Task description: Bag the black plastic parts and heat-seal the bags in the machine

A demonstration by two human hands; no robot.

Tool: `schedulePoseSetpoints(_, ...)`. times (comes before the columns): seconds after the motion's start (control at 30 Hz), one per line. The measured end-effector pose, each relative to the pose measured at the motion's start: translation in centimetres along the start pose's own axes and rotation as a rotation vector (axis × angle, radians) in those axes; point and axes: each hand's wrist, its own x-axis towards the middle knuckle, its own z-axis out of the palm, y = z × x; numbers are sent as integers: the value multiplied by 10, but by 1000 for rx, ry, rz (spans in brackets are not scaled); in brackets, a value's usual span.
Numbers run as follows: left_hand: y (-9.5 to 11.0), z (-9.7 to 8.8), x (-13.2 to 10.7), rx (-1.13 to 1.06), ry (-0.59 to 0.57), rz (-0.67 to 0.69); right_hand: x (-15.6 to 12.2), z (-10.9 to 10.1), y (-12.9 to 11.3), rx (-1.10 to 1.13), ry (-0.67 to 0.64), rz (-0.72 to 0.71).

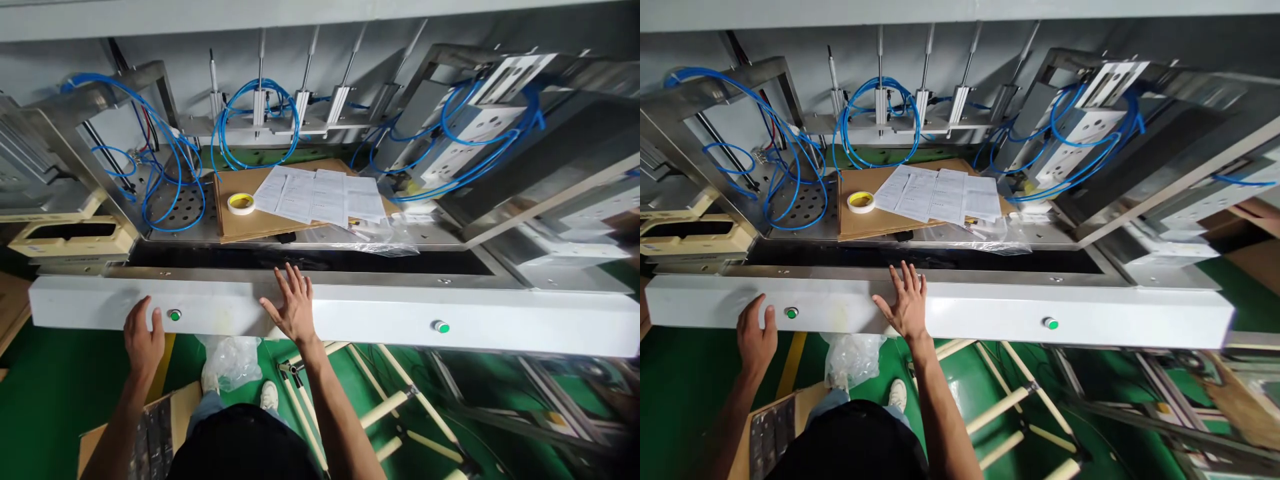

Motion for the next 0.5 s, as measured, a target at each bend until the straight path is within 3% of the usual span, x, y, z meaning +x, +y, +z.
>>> schedulePoseSetpoints(0.2, 7, -2, -63, 67, -116, 173, -19, -6, -1, 36, 35, -78)
schedulePoseSetpoints(0.3, 4, -1, -80, 88, -160, 243, -42, -9, 5, 46, 157, -1)
schedulePoseSetpoints(0.37, -3, 0, -86, 85, -179, 242, -62, -14, 22, 21, 281, 132)
schedulePoseSetpoints(0.5, -15, 6, -92, -2, -190, 146, -106, -44, 93, -86, 554, 652)
